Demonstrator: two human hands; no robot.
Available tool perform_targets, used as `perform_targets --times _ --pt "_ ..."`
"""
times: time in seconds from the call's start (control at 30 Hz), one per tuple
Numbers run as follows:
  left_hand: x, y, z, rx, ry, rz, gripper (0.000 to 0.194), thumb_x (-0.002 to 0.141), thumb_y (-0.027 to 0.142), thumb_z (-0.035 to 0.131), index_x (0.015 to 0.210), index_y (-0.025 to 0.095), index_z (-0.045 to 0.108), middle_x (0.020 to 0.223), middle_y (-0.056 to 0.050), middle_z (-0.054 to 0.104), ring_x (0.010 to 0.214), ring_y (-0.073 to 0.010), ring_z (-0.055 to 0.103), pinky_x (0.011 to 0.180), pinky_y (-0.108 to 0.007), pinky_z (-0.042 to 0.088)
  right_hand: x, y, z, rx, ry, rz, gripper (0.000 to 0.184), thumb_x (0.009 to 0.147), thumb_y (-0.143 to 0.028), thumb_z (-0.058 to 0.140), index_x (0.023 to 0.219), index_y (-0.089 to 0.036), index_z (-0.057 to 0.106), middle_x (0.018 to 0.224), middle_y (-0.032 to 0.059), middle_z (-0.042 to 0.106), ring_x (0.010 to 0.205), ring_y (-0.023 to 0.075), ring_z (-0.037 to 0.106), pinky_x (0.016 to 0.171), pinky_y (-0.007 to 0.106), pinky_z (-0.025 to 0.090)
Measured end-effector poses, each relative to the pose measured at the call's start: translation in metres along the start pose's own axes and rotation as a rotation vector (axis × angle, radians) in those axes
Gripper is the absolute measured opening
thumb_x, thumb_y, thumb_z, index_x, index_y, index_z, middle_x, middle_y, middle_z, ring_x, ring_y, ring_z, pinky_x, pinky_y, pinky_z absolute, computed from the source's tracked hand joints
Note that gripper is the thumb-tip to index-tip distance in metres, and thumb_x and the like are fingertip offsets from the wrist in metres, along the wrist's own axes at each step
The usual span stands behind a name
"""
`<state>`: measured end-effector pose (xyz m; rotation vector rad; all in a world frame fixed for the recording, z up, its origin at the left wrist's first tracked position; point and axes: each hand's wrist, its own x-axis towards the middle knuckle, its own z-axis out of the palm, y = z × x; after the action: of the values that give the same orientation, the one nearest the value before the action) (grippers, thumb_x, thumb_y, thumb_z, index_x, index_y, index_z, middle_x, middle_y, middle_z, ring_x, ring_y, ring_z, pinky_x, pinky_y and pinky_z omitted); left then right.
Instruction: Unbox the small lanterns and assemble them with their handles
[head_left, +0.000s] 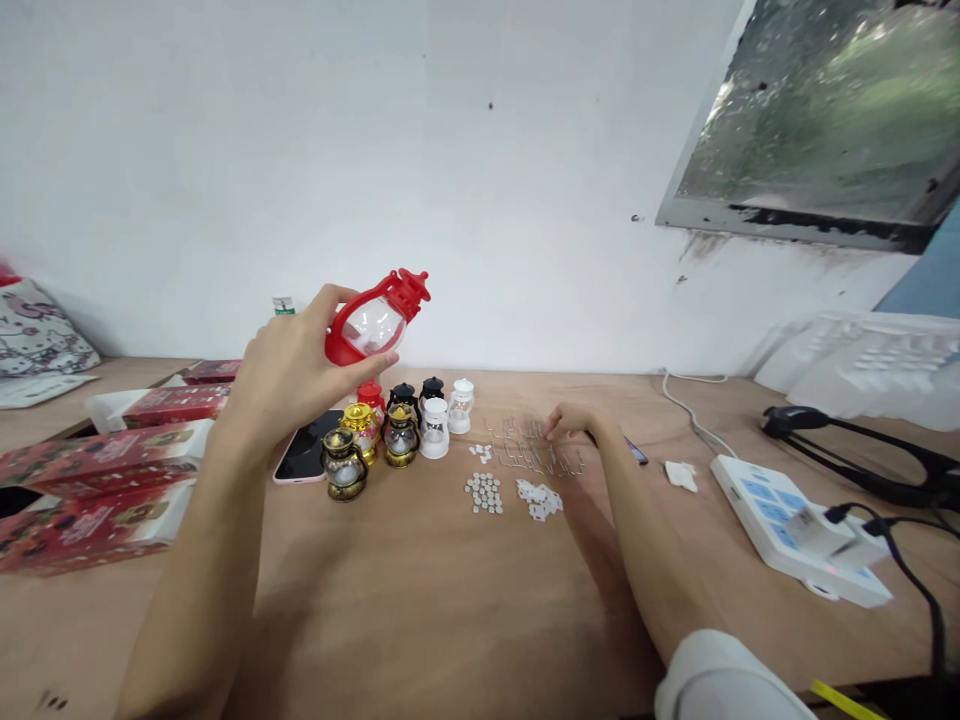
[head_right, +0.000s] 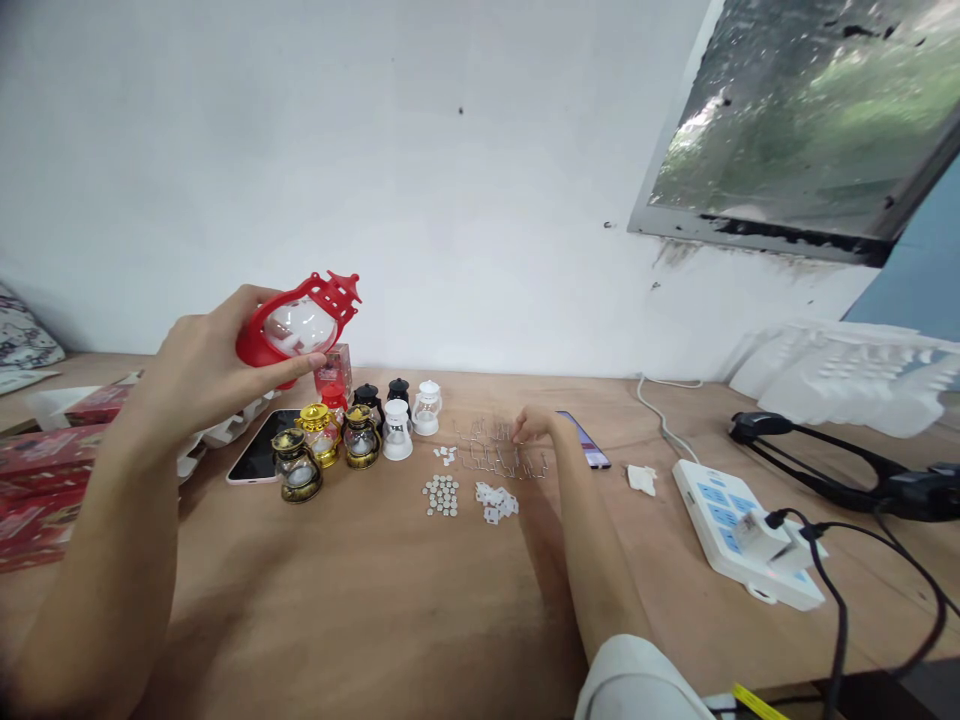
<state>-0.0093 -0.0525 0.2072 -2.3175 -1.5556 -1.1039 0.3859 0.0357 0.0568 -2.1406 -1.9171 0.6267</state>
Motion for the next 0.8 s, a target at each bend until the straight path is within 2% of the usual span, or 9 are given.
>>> perform_targets --times 0.07,0.17,0.27,0.33,0.4,0.47,0.53,0.67,0.8 --pt "0.001 -0.001 0.004 -0.092 0.021 -0.010 0.056 0.067 0.054 0.064 0.113 0.024 0.052 0.077 -0.005 0.060 0.070 -0.0233 0.053 0.063 -0.031 0.034 -0.005 -0.006 -0.006 -0.013 0.059 -0.014 0.009 0.053 -0.025 0.073 0.056 -0.018 0.069 0.058 0.0013 0.068 0.062 0.0155 0.062 0.055 0.022 0.045" --pt "0.003 0.001 0.016 -0.312 0.020 -0.009 0.055 0.061 0.044 0.072 0.109 0.024 0.054 0.080 -0.005 0.061 0.076 -0.0241 0.056 0.066 -0.033 0.039 -0.012 -0.021 -0.020 -0.026 0.230 -0.058 0.009 0.062 -0.024 0.067 0.058 -0.017 0.068 0.065 0.0047 0.070 0.069 0.0184 0.063 0.061 0.025 0.046" --pt "0.007 0.008 0.039 -0.739 -0.049 -0.057 0.051 0.058 0.034 0.076 0.103 0.023 0.053 0.088 -0.004 0.062 0.079 -0.0209 0.059 0.069 -0.032 0.045 -0.022 -0.045 -0.034 -0.029 0.426 -0.131 0.013 0.073 -0.025 0.059 0.071 -0.017 0.070 0.083 0.0068 0.072 0.080 0.0198 0.063 0.072 0.028 0.046" --pt "0.010 0.015 0.056 -1.136 -0.150 -0.179 0.045 0.059 0.030 0.075 0.098 0.021 0.054 0.092 -0.005 0.062 0.084 -0.0201 0.061 0.073 -0.031 0.049 -0.033 -0.065 -0.039 -0.024 0.529 -0.188 0.018 0.079 -0.027 0.054 0.082 -0.019 0.069 0.094 0.0061 0.070 0.083 0.0187 0.062 0.077 0.030 0.045" --pt "0.013 0.022 0.070 -1.458 -0.274 -0.390 0.036 0.064 0.028 0.072 0.093 0.018 0.054 0.090 -0.007 0.062 0.084 -0.0208 0.062 0.074 -0.033 0.052 -0.047 -0.087 -0.039 0.007 0.655 -0.294 0.020 0.082 -0.030 0.051 0.086 -0.020 0.068 0.095 0.0045 0.069 0.079 0.0167 0.061 0.075 0.030 0.045" --pt "0.015 0.027 0.080 -1.672 -0.375 -0.586 0.030 0.067 0.027 0.071 0.090 0.017 0.054 0.086 -0.008 0.062 0.081 -0.0221 0.064 0.073 -0.036 0.055 -0.064 -0.109 -0.034 0.089 0.849 -0.517 0.018 0.083 -0.030 0.052 0.080 -0.020 0.067 0.085 0.0037 0.068 0.069 0.0150 0.058 0.069 0.030 0.045" --pt "0.016 0.030 0.085 -1.790 -0.421 -0.713 0.028 0.069 0.025 0.071 0.089 0.018 0.053 0.085 -0.008 0.062 0.079 -0.0230 0.065 0.072 -0.038 0.056 -0.082 -0.130 -0.026 0.172 0.966 -0.744 0.017 0.083 -0.030 0.054 0.076 -0.020 0.066 0.076 0.0025 0.066 0.061 0.0133 0.054 0.061 0.028 0.044" --pt "0.016 0.031 0.090 -1.847 -0.372 -0.828 0.018 0.078 0.023 0.066 0.089 0.016 0.053 0.084 -0.007 0.062 0.073 -0.0184 0.065 0.067 -0.035 0.058 -0.104 -0.158 -0.006 0.176 0.914 -1.037 0.013 0.084 -0.029 0.058 0.077 -0.022 0.065 0.073 0.0011 0.064 0.058 0.0114 0.051 0.054 0.026 0.042" --pt "0.013 0.033 0.093 -1.876 -0.349 -0.827 0.014 0.081 0.023 0.064 0.087 0.014 0.054 0.078 -0.005 0.061 0.063 -0.0118 0.060 0.059 -0.025 0.056 -0.106 -0.170 0.011 0.136 0.893 -1.033 0.012 0.085 -0.029 0.058 0.077 -0.023 0.065 0.076 0.0013 0.064 0.060 0.0112 0.053 0.055 0.027 0.043"
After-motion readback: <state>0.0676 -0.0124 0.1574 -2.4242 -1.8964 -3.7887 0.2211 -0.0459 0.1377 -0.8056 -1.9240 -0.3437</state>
